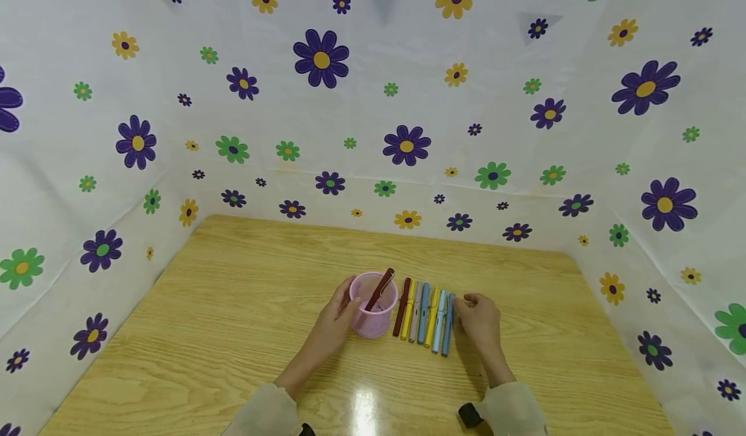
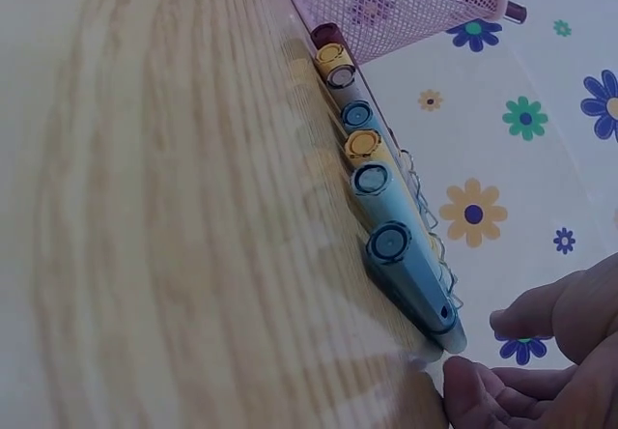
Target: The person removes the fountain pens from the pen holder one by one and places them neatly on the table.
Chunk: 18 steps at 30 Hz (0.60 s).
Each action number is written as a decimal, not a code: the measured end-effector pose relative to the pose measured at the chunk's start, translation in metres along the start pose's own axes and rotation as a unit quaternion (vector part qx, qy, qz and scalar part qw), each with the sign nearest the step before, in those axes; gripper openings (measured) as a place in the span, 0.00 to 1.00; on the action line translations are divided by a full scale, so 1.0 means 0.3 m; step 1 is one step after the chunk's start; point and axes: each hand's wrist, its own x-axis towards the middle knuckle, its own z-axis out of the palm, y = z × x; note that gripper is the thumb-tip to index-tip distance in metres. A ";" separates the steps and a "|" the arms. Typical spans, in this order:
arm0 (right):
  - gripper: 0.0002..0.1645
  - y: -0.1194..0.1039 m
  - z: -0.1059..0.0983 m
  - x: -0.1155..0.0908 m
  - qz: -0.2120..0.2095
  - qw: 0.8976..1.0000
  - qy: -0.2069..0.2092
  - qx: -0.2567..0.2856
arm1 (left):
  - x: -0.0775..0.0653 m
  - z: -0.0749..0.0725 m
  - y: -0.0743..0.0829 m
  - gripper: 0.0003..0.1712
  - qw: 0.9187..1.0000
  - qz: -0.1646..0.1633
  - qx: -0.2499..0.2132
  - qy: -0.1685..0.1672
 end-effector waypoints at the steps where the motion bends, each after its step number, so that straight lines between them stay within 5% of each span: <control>1: 0.24 0.001 -0.001 0.000 -0.001 1.000 0.005 -0.007 | 0.001 0.000 -0.001 0.33 1.000 0.001 0.000 0.000; 10: 0.22 -0.004 -0.003 0.000 -0.011 0.998 0.048 -0.029 | 0.000 0.001 -0.002 0.33 1.000 0.002 0.000 0.003; 18: 0.21 -0.029 0.004 -0.006 -0.006 0.998 0.045 0.036 | -0.002 0.002 0.003 0.33 1.000 0.001 0.004 0.005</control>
